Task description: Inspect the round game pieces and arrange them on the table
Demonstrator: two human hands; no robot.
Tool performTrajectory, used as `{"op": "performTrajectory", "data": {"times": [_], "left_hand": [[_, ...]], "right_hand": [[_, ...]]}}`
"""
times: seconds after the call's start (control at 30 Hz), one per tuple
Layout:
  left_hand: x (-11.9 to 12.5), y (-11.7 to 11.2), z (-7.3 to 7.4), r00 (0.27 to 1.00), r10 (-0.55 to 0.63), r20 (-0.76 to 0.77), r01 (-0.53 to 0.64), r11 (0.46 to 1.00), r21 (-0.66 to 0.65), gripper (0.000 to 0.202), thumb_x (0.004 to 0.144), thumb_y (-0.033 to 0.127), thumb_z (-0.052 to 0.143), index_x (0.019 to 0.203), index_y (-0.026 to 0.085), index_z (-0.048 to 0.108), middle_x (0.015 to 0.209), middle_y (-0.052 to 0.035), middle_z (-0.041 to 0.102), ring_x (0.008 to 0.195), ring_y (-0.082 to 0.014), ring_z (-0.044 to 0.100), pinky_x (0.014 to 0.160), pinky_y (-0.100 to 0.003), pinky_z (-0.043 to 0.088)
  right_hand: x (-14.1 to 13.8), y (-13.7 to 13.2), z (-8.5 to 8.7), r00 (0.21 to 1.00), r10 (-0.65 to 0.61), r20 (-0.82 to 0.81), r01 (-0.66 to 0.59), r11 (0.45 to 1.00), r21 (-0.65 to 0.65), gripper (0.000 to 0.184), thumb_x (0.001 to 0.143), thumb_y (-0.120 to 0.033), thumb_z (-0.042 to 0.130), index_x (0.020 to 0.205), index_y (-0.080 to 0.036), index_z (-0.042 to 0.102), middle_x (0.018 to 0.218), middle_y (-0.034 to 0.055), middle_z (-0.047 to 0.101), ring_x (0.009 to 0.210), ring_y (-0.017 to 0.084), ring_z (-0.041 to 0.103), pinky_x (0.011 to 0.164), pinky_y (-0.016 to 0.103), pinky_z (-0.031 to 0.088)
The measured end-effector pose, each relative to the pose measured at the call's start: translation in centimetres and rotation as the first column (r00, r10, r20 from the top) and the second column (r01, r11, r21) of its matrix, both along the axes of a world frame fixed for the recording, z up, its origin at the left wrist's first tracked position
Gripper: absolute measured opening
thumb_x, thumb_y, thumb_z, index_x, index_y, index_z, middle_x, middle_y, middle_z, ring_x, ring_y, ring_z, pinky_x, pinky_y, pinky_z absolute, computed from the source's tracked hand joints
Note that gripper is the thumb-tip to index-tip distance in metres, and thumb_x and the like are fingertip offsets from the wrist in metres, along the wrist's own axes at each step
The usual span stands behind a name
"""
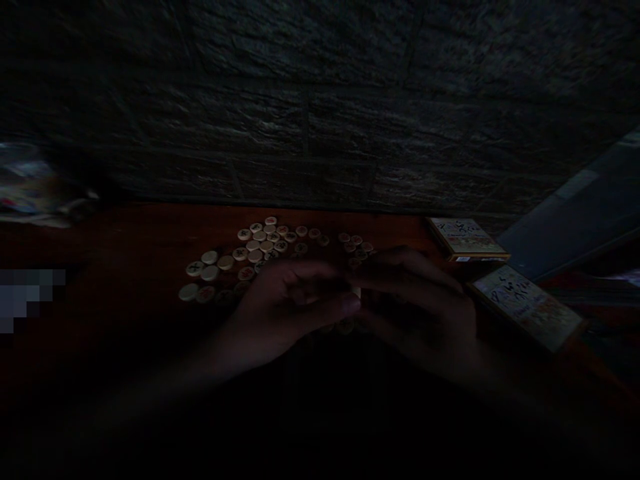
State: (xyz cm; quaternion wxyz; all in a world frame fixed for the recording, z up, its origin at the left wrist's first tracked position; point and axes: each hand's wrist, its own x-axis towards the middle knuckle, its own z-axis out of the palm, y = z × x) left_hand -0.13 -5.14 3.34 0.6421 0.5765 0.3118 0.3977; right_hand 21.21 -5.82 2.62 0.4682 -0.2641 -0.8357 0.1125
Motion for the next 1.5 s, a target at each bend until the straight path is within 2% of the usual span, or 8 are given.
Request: {"op": "performTrajectory", "data": {"times": [0.17,0.3,0.53,0.83,1.07,1.23,1.4,1.5], "left_hand": [[0.04,-0.07,-0.01,0.999,0.010,0.049,-0.007,0.999,-0.052,0.019,0.083,0.015,0.084,0.100,0.022,0.080,0.090,0.0044,0.082,0.084,-0.0088,0.078,0.076,-0.011,0.060],[0.12,-0.05,0.09,0.998,0.007,0.069,-0.005,0.999,-0.035,0.020,0.081,0.010,0.084,0.097,0.020,0.080,0.088,0.0030,0.081,0.079,-0.0084,0.077,0.072,-0.011,0.060],[0.09,0.07,-0.20,1.000,0.017,0.012,-0.017,1.000,-0.003,0.013,0.087,0.017,0.080,0.098,0.024,0.080,0.096,0.0027,0.083,0.086,-0.0091,0.078,0.076,-0.012,0.059],[-0.08,0.16,0.02,0.999,0.032,-0.030,-0.030,0.998,0.047,0.010,0.084,0.019,0.084,0.093,0.021,0.079,0.092,0.0034,0.081,0.086,-0.0082,0.076,0.077,-0.011,0.058],[-0.01,0.26,-0.41,0.999,0.053,-0.015,-0.051,0.996,0.071,0.019,0.081,0.017,0.086,0.097,0.022,0.078,0.094,0.0039,0.082,0.085,-0.0084,0.077,0.073,-0.010,0.059],[0.05,0.17,-0.34,0.992,0.124,-0.016,-0.121,0.986,0.111,0.019,0.080,0.018,0.087,0.097,0.021,0.078,0.096,0.0016,0.083,0.087,-0.0122,0.079,0.077,-0.014,0.062],[-0.02,0.21,-0.24,0.971,0.237,-0.038,-0.226,0.955,0.191,0.018,0.079,0.020,0.087,0.096,0.020,0.080,0.100,-0.0022,0.084,0.089,-0.0175,0.080,0.080,-0.022,0.065],[-0.12,0.15,-0.33,0.960,0.270,-0.069,-0.251,0.945,0.210,0.018,0.080,0.023,0.087,0.097,0.020,0.081,0.100,-0.0038,0.084,0.088,-0.0201,0.081,0.081,-0.027,0.067]], "right_hand": [[-0.05,-0.02,-0.02,1.000,-0.017,0.009,0.017,1.000,-0.006,0.038,0.084,-0.013,0.082,0.120,-0.013,0.073,0.108,0.0088,0.070,0.097,0.015,0.069,0.082,0.022,0.059],[-0.10,-0.01,0.03,0.999,-0.028,0.017,0.029,1.000,-0.009,0.037,0.085,-0.014,0.081,0.120,-0.013,0.073,0.110,0.0088,0.069,0.098,0.015,0.069,0.080,0.022,0.059],[-0.05,0.08,-0.03,1.000,-0.012,-0.013,0.011,1.000,-0.020,0.033,0.084,-0.013,0.081,0.116,-0.015,0.073,0.108,0.0084,0.070,0.096,0.015,0.069,0.079,0.024,0.058],[-0.22,-0.02,-0.22,0.999,-0.025,-0.030,0.023,0.998,-0.062,0.029,0.084,-0.013,0.081,0.111,-0.018,0.072,0.104,0.0079,0.072,0.095,0.018,0.070,0.078,0.029,0.057],[-0.26,0.14,-0.26,0.999,-0.035,-0.036,0.031,0.994,-0.104,0.028,0.083,-0.013,0.081,0.108,-0.020,0.069,0.100,0.0068,0.072,0.091,0.019,0.071,0.074,0.031,0.056],[-0.22,0.02,-0.50,0.995,-0.067,-0.070,0.055,0.985,-0.161,0.028,0.082,-0.017,0.083,0.104,-0.022,0.067,0.091,0.0027,0.072,0.084,0.017,0.070,0.068,0.028,0.056],[-0.21,-0.40,-0.81,0.994,-0.077,-0.073,0.051,0.950,-0.308,0.031,0.085,-0.014,0.079,0.111,-0.024,0.066,0.088,-0.0006,0.072,0.070,0.012,0.069,0.057,0.022,0.053],[-0.36,-0.48,-0.73,0.990,-0.082,-0.115,0.036,0.934,-0.356,0.023,0.089,-0.015,0.075,0.109,-0.022,0.067,0.083,-0.0010,0.073,0.066,0.012,0.070,0.056,0.022,0.054]]}}
